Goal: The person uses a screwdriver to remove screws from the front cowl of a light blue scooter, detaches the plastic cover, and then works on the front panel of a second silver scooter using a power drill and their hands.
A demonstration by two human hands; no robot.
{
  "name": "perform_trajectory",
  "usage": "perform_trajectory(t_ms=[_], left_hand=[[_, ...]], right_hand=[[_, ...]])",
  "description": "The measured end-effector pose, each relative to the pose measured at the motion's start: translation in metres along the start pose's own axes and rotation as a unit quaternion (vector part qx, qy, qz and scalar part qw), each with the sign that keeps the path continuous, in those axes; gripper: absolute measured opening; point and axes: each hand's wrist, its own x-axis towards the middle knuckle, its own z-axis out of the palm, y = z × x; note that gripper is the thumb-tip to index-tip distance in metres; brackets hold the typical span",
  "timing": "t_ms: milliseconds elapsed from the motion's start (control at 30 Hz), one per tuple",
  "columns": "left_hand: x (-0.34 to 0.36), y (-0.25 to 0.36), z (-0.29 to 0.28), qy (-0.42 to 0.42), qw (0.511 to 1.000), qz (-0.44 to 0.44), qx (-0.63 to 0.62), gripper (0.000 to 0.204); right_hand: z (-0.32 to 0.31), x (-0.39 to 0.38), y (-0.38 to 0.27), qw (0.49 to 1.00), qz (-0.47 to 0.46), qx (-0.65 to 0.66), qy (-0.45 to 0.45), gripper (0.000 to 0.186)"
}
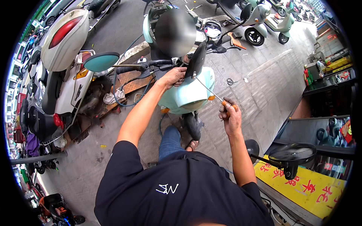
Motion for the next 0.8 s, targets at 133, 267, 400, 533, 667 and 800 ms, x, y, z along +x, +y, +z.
perform_trajectory(t_ms=[133, 267, 400, 533, 667, 800], left_hand=[[0.008, -0.004, 0.001, 0.012, 1.000, 0.008, 0.014, 0.019], [0.004, -0.009, 0.006, 0.034, 0.999, 0.005, 0.026, 0.017], [0.013, -0.009, 0.006, 0.030, 0.999, 0.016, 0.015, 0.020], [0.010, -0.005, 0.006, 0.025, 0.999, 0.009, 0.019, 0.023], [0.012, -0.003, 0.002, 0.009, 0.999, 0.006, 0.031, 0.022], [0.013, -0.004, -0.003, 0.005, 0.998, 0.004, 0.059, 0.020]], right_hand=[[0.001, -0.001, 0.004, 0.999, 0.004, 0.025, 0.019, 0.028], [0.008, -0.011, 0.005, 0.998, 0.000, 0.019, 0.054, 0.028], [0.013, -0.012, 0.012, 0.996, -0.030, 0.050, 0.065, 0.028], [0.024, -0.019, 0.019, 0.992, -0.036, 0.065, 0.101, 0.027], [0.034, -0.025, 0.027, 0.988, -0.038, 0.078, 0.124, 0.027], [0.036, -0.025, 0.032, 0.983, -0.025, 0.110, 0.143, 0.027]])
